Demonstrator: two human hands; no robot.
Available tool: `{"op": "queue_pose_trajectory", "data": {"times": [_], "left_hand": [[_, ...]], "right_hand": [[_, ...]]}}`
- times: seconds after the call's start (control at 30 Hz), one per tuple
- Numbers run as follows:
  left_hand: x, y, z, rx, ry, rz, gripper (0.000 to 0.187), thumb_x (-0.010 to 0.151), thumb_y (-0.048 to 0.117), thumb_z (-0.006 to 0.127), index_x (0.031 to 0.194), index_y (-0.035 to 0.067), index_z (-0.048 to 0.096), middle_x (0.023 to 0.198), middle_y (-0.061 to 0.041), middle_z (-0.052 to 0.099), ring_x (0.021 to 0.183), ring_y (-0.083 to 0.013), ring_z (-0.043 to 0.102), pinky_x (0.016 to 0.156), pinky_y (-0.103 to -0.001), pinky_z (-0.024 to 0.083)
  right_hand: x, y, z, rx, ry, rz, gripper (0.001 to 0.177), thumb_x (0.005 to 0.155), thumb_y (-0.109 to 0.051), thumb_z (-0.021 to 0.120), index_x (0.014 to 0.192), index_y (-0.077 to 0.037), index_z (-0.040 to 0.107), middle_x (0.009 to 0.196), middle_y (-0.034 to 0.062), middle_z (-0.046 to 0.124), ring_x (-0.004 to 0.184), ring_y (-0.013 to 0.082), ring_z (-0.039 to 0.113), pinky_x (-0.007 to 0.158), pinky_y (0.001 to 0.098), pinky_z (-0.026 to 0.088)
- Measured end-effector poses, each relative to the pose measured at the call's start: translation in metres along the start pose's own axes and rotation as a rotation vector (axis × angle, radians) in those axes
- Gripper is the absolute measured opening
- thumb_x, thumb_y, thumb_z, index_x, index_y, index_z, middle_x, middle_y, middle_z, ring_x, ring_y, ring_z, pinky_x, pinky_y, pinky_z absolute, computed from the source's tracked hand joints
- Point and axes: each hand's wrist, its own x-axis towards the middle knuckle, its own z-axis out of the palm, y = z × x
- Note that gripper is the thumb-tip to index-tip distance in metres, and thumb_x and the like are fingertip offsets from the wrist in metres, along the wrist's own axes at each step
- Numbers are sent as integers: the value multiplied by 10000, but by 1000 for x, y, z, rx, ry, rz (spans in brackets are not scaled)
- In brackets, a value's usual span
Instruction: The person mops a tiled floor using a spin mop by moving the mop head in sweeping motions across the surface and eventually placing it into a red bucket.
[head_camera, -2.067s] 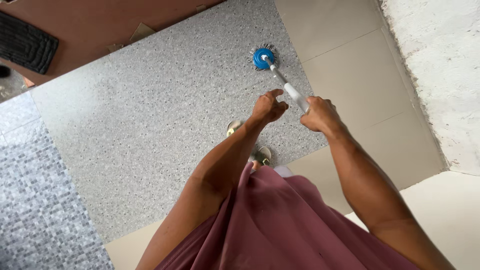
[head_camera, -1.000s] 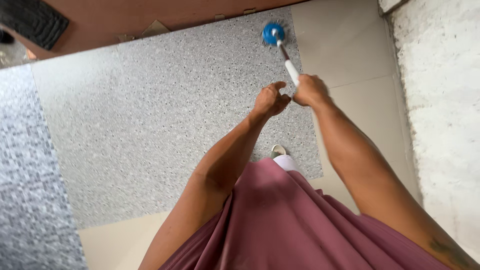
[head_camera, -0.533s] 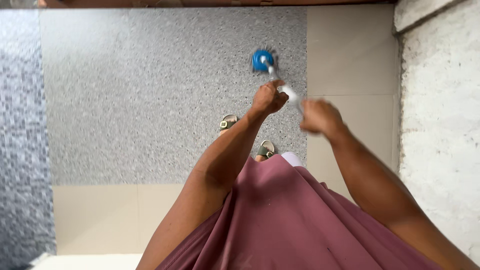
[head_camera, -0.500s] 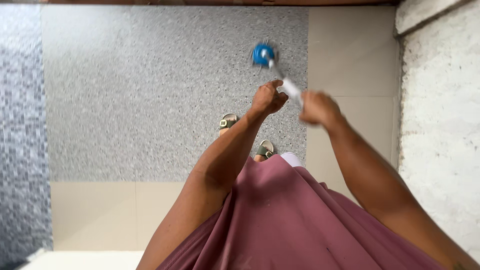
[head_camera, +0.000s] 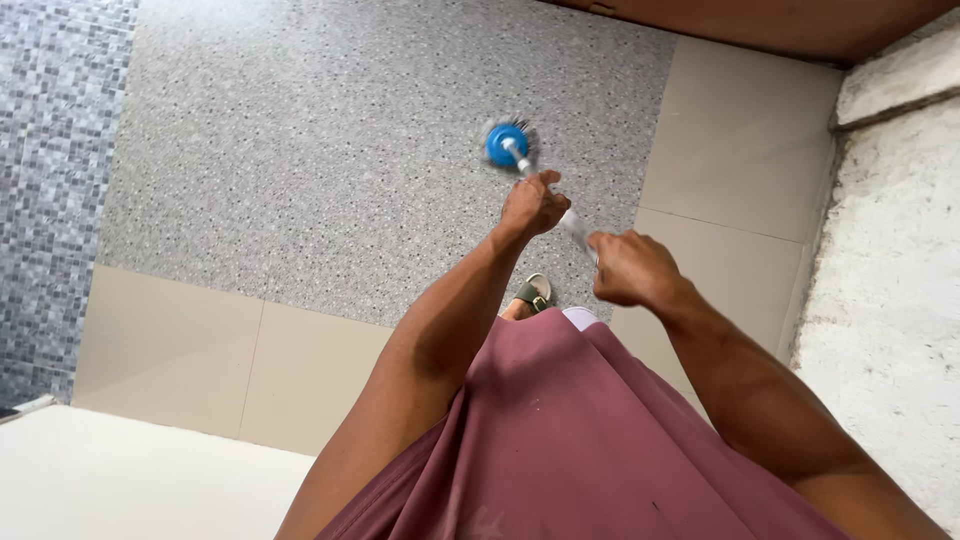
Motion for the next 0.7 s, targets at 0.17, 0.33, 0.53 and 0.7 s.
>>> {"op": "queue_pose_trajectory", "data": {"times": [0.17, 0.33, 0.53, 0.7], "left_hand": [[-36, -30, -34, -15, 79, 23, 544, 806, 248, 651, 1342, 151, 662, 1271, -157, 710, 1176, -344, 678, 1035, -430, 528], [-65, -80, -62, -45, 134, -71, 562, 806, 281, 682, 1355, 165, 651, 1277, -153, 707, 1196, -335, 670, 1055, -425, 513], [-95, -135, -85, -102, 157, -149, 555, 828, 270, 686, 1372, 174, 632, 1302, -125, 702, 1170, -305, 696, 1046, -403, 532], [-111, -151, -105, -181, 141, -157, 537, 834, 278, 693, 1356, 168, 639, 1313, -98, 699, 1135, -270, 724, 1012, -407, 556]], "right_hand": [[59, -32, 1, 33, 64, 37, 477, 772, -78, 662, 1248, -108, 650, 1040, 196, 754, 988, 362, 739, 874, 478, 592], [123, -100, 28, 16, 115, 88, 489, 833, -138, 671, 1314, -116, 588, 1128, 220, 709, 1056, 404, 688, 876, 499, 573], [21, -153, 11, -221, -98, -96, 437, 845, -84, 610, 1281, -75, 634, 1062, 201, 753, 988, 352, 754, 869, 475, 612], [-3, -185, -4, -169, -79, -102, 412, 817, -78, 645, 1227, -112, 676, 1041, 167, 757, 985, 327, 739, 891, 459, 586]]}}
